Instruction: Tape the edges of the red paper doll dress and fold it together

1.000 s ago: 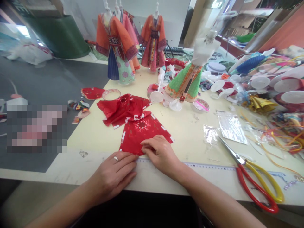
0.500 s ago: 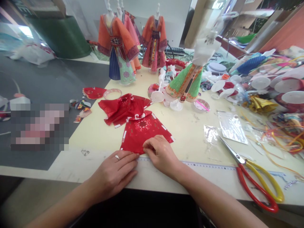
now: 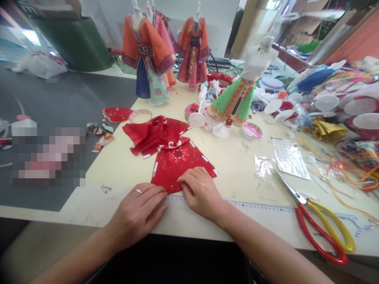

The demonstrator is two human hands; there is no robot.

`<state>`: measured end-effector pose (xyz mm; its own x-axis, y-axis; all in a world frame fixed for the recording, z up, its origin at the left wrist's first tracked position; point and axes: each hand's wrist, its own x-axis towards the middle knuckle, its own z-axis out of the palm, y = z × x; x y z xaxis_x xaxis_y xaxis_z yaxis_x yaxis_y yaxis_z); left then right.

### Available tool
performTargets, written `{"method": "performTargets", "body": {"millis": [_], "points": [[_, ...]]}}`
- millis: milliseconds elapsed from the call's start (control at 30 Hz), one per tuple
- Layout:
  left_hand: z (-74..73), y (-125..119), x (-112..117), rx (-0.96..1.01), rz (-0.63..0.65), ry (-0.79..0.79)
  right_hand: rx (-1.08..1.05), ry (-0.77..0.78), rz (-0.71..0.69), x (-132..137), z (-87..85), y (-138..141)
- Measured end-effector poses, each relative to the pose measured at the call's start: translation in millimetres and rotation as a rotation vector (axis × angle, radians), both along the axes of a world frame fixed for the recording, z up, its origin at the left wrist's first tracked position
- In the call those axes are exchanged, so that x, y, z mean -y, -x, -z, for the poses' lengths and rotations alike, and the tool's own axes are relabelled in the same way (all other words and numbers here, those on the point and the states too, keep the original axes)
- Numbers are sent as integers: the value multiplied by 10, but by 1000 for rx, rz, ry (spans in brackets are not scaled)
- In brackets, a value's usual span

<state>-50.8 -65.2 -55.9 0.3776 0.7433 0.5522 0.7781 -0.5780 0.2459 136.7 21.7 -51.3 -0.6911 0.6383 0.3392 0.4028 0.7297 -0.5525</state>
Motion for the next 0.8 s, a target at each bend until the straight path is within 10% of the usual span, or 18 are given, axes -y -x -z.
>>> {"method": "performTargets", "body": {"millis": [267,433,667,800], "points": [[11,-33,-43,-114,-101,74,27,3,10,13,-3,-21],[42,-23,-62,-120,-79,23,53,-61,19,-59,-310,-208],[144,11,-79,-123,-76,-49,212,-205,700,-982,-571,-1229],[175,30,-78,-113,-92,-60,365,-220,824,-1528,-494,-1558]]}}
